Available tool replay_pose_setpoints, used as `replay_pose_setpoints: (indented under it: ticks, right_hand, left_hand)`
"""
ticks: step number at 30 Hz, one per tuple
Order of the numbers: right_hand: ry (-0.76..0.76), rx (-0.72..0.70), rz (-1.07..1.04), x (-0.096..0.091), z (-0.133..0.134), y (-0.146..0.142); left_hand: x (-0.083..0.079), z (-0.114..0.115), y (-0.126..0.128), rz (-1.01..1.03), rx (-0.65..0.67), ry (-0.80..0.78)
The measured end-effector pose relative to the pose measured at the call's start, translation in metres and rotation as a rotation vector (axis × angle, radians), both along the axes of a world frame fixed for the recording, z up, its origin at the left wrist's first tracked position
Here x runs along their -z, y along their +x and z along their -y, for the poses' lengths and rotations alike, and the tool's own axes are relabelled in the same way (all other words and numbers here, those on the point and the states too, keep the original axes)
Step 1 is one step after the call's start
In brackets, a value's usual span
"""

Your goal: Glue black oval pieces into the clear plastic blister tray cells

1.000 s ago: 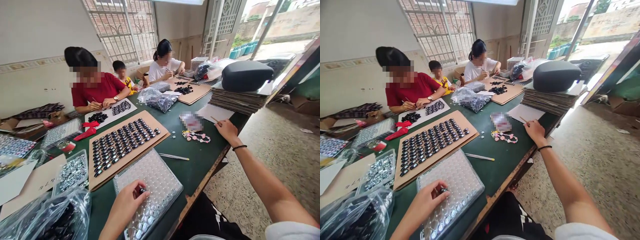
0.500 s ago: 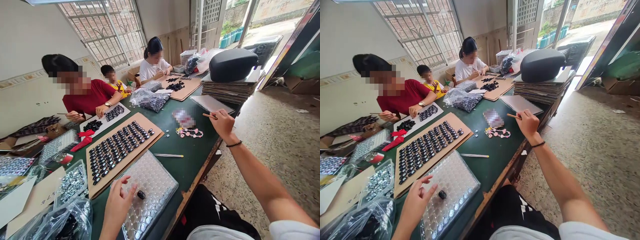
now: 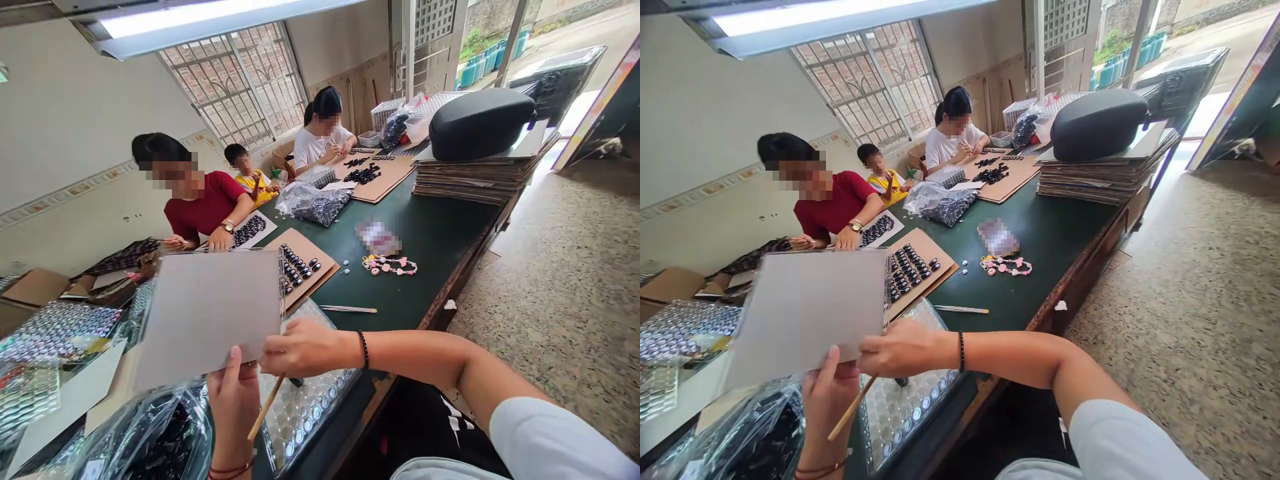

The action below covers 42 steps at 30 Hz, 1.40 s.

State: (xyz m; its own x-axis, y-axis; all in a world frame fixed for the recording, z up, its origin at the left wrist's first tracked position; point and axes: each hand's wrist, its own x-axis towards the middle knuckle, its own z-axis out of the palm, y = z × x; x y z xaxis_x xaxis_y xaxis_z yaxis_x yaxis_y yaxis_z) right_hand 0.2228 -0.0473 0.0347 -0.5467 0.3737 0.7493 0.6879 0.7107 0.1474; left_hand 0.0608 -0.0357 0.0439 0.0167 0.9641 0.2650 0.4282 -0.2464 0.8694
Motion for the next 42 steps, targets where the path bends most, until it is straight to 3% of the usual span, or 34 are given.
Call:
replay_pose_setpoints:
  ticks: [3,7,13,19,22,27,37,42]
  right_hand:
    - [-0.095,0.049,-0.151,-0.006,-0.019,0.004]
    - [-0.369,0.201,-0.534,-0.008,-0.039,0.025]
    - [-0.785,0.024,-0.79,0.009,-0.049,0.033]
    - [-0.785,0.059,-0.958,0.01,-0.047,0.033]
    - [-0.806,0.063,-0.973,0.01,-0.049,0.035]
    - [-0.86,0.03,-0.94,0.014,-0.051,0.035]
    - [-0.833,0.098,-0.915,0.022,-0.047,0.025]
    - [-0.742,0.145,-0.903,0.022,-0.043,0.024]
  left_hand:
    - [0.003,-0.009,-0.024,0.295,-0.052,0.018]
    - [0.016,-0.012,-0.042,0.558,-0.108,-0.039]
    - [0.027,-0.012,-0.04,0.71,-0.189,-0.187]
    - [0.022,-0.016,-0.045,0.827,-0.272,-0.273]
    - [0.022,-0.017,-0.049,0.864,-0.334,-0.377]
    - [0.02,-0.015,-0.047,0.858,-0.324,-0.448]
    - [0.023,-0.019,-0.046,0.897,-0.393,-0.44]
    - [0.027,-0.02,-0.047,0.887,-0.373,-0.386]
